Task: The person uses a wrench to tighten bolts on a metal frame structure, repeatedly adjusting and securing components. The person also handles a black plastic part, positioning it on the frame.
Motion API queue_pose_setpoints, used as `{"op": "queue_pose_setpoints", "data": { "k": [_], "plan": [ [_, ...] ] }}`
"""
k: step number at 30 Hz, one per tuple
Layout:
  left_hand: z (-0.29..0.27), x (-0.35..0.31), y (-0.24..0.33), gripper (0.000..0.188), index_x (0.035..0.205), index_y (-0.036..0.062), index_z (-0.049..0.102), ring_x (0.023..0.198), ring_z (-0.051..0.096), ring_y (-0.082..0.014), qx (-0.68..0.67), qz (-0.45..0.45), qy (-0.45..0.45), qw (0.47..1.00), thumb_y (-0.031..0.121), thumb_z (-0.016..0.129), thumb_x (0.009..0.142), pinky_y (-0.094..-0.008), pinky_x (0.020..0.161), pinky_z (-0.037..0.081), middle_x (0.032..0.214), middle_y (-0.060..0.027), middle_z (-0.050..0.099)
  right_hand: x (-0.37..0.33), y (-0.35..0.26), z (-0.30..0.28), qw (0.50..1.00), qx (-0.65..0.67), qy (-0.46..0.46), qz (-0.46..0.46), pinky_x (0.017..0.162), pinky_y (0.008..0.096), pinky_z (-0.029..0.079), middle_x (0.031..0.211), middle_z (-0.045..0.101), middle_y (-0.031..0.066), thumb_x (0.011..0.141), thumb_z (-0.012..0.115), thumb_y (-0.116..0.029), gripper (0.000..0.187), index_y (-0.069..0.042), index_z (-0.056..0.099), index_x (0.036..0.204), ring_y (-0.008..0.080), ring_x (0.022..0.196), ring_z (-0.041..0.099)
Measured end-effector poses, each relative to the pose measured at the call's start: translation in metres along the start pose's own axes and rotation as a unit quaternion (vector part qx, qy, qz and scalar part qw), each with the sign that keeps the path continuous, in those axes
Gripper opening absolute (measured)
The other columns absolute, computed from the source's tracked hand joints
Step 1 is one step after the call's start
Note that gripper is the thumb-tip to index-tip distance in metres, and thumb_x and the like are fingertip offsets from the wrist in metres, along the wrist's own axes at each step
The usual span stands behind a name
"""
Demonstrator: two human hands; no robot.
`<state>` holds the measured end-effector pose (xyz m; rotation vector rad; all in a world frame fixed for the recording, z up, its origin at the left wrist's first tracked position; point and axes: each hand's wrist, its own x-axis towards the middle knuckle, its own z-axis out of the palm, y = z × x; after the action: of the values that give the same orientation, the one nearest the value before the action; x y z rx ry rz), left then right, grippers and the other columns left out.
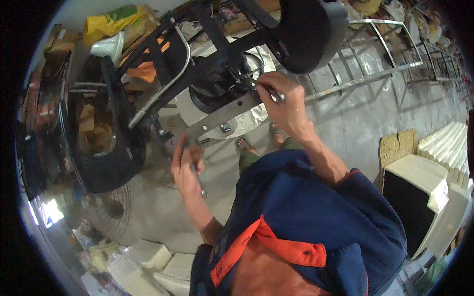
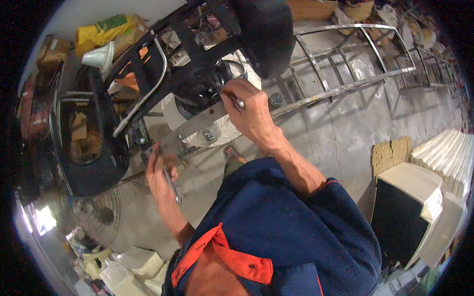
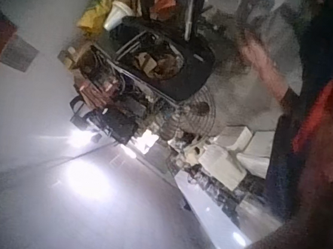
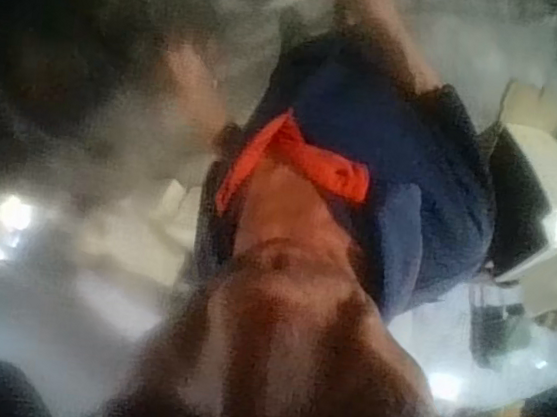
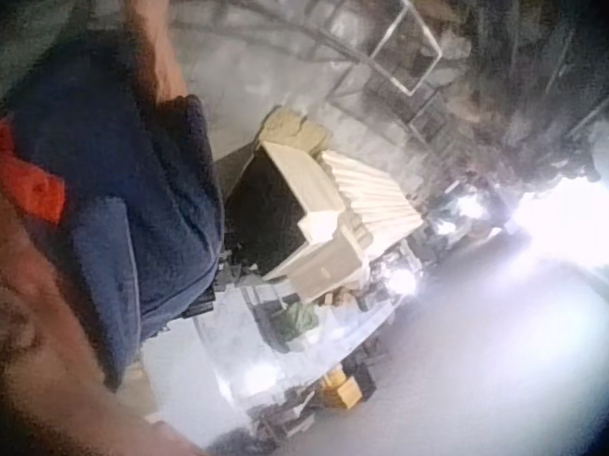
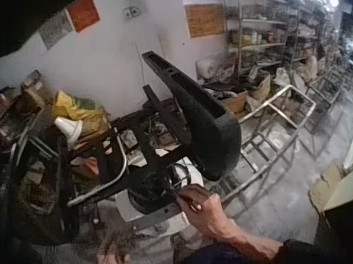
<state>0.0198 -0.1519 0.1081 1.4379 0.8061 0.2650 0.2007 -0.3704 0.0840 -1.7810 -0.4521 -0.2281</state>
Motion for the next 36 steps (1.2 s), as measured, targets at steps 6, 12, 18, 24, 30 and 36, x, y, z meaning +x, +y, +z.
{"op": "queue_pose_setpoints", "data": {
  "k": [6, 12, 18, 24, 30, 36],
  "plan": [
    [0.085, 0.048, 0.026, 0.037, 0.133, 0.0009, 0.062, 0.061, 0.045, -0.0068, 0.015, -0.011, -0.137, 0.990, 0.008, 0.048, 0.099, -0.0237, 0.050, 0.034, 0.081, -0.0020, 0.060, 0.033, -0.006, 0.002, 0.998, -0.031, -0.052, 0.011, 0.076, 0.0415, 0.053, 0.089, 0.068, 0.0212, 0.089, 0.067, -0.010, 0.014, 0.002, 0.067, 0.095, 0.0388, 0.084, 0.068],
    [0.116, 0.084, 0.034, 0.030, 0.121, -0.0010, 0.066, 0.063, 0.052, -0.0097, -0.008, -0.082, -0.152, 0.985, 0.004, 0.052, 0.094, -0.0252, 0.052, 0.042, 0.083, -0.0029, 0.060, 0.053, 0.007, 0.001, 0.989, -0.090, -0.109, 0.036, 0.068, 0.0333, 0.052, 0.082, 0.071, 0.0154, 0.089, 0.072, -0.016, 0.021, 0.003, 0.071, 0.099, 0.0200, 0.069, 0.066],
    [0.123, 0.114, 0.020, 0.021, 0.107, -0.0024, 0.067, 0.072, 0.065, -0.0179, 0.066, -0.126, -0.230, 0.963, 0.002, 0.054, 0.091, -0.0298, 0.059, 0.053, 0.087, -0.0073, 0.066, 0.058, -0.001, -0.004, 0.985, -0.086, -0.150, -0.011, 0.066, 0.0355, 0.051, 0.078, 0.070, 0.0137, 0.089, 0.072, -0.018, 0.022, 0.003, 0.071, 0.098, 0.0199, 0.066, 0.064],
    [0.138, 0.140, 0.031, 0.016, 0.096, -0.0079, 0.066, 0.074, 0.071, -0.0303, 0.201, -0.130, -0.292, 0.926, -0.004, 0.053, 0.087, -0.0403, 0.066, 0.063, 0.092, -0.0172, 0.070, 0.076, 0.005, 0.004, 0.977, -0.090, -0.186, -0.044, 0.065, 0.0390, 0.051, 0.079, 0.070, 0.0206, 0.089, 0.071, -0.018, 0.024, 0.004, 0.070, 0.096, 0.0308, 0.071, 0.069],
    [0.139, 0.174, 0.060, 0.018, 0.077, -0.0042, 0.067, 0.068, 0.070, -0.0216, 0.194, -0.190, -0.416, 0.868, 0.008, 0.058, 0.087, -0.0281, 0.057, 0.055, 0.076, -0.0138, 0.069, 0.100, 0.011, 0.014, 0.970, -0.085, -0.223, -0.049, 0.071, 0.0477, 0.052, 0.082, 0.067, 0.0287, 0.086, 0.068, -0.020, 0.027, 0.007, 0.069, 0.088, 0.0444, 0.083, 0.067],
    [0.161, 0.219, 0.079, 0.015, 0.075, -0.0026, 0.059, 0.046, 0.049, -0.0116, 0.211, -0.445, -0.449, 0.746, 0.008, 0.056, 0.086, -0.0198, 0.035, 0.036, 0.069, -0.0139, 0.063, 0.109, 0.015, 0.025, 0.969, -0.094, -0.218, -0.069, 0.072, 0.0472, 0.054, 0.077, 0.066, 0.0276, 0.085, 0.069, -0.023, 0.029, 0.006, 0.070, 0.082, 0.0432, 0.080, 0.068]
  ]
}}
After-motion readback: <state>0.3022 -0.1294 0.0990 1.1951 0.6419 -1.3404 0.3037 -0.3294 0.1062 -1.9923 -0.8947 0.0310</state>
